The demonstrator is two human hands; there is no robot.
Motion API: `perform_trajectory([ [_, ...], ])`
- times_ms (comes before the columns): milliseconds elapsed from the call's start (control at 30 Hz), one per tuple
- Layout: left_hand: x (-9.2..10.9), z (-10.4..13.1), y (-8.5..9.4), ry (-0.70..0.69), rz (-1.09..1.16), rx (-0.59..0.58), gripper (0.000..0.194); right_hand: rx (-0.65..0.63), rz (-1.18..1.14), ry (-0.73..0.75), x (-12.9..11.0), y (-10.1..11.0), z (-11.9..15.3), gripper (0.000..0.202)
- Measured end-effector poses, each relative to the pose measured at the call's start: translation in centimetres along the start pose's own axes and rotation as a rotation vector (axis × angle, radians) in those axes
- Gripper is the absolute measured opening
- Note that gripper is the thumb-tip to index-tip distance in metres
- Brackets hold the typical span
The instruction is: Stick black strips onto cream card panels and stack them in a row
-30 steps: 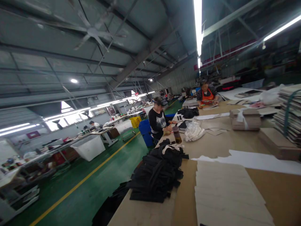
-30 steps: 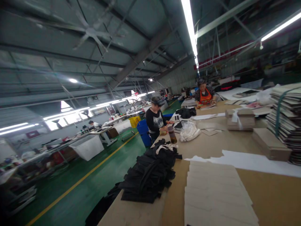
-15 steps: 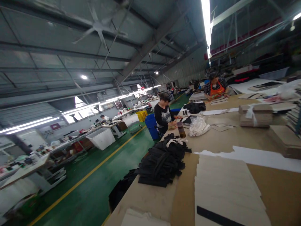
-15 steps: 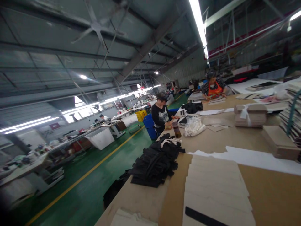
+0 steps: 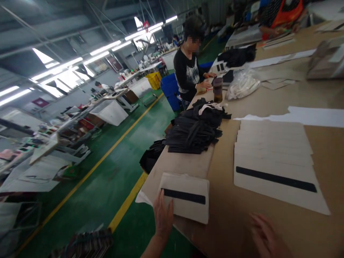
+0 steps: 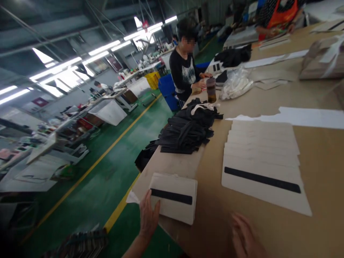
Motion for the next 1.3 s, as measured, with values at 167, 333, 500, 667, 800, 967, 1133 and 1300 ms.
perform_trajectory([
  [167, -3.8, -1.2, -3.7, 0.108, -0.141, -0.079, 0.081, -0.335, -0.242, -0.069, -9.4, -9.5, -3.2, 0.054],
  [333, -5.5, 0.0, -6.3, 0.163, -0.177, -0.141, 0.09, -0.283, -0.21, -0.142, -10.7, -12.4, -5.2, 0.067],
  [500, -5.8, 0.9, -7.4, 0.146, -0.162, -0.178, 0.084, -0.287, -0.191, -0.237, -9.7, -13.3, -5.5, 0.067],
  [667, -5.7, 0.9, -7.4, 0.131, -0.165, -0.19, 0.082, -0.281, -0.191, -0.231, -10.3, -13.1, -4.8, 0.06],
  [800, -5.5, 0.9, -7.2, 0.116, -0.192, -0.18, 0.081, -0.289, -0.184, -0.202, -10.4, -13.1, -4.6, 0.057],
  [967, -5.2, 0.9, -6.7, 0.088, -0.239, -0.139, 0.079, -0.333, -0.205, -0.204, -10.2, -13.6, -4.9, 0.057],
  [1133, -5.1, 0.9, -6.6, 0.076, -0.249, -0.137, 0.078, -0.371, -0.269, -0.239, -9.9, -14.3, -5.5, 0.061],
  [1300, -5.0, 0.9, -6.6, 0.08, -0.235, -0.142, 0.079, -0.358, -0.283, -0.245, -10.0, -13.9, -6.0, 0.058],
])
Point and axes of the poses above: each hand's wrist, its own z-axis away from the middle knuckle, its own y-axis out of the back of the hand, x = y × z, the point moved 10 cm from there along -z, towards the middle knuckle, and after that the axes turned 5 degrees about -z, right-handed, at the moved point
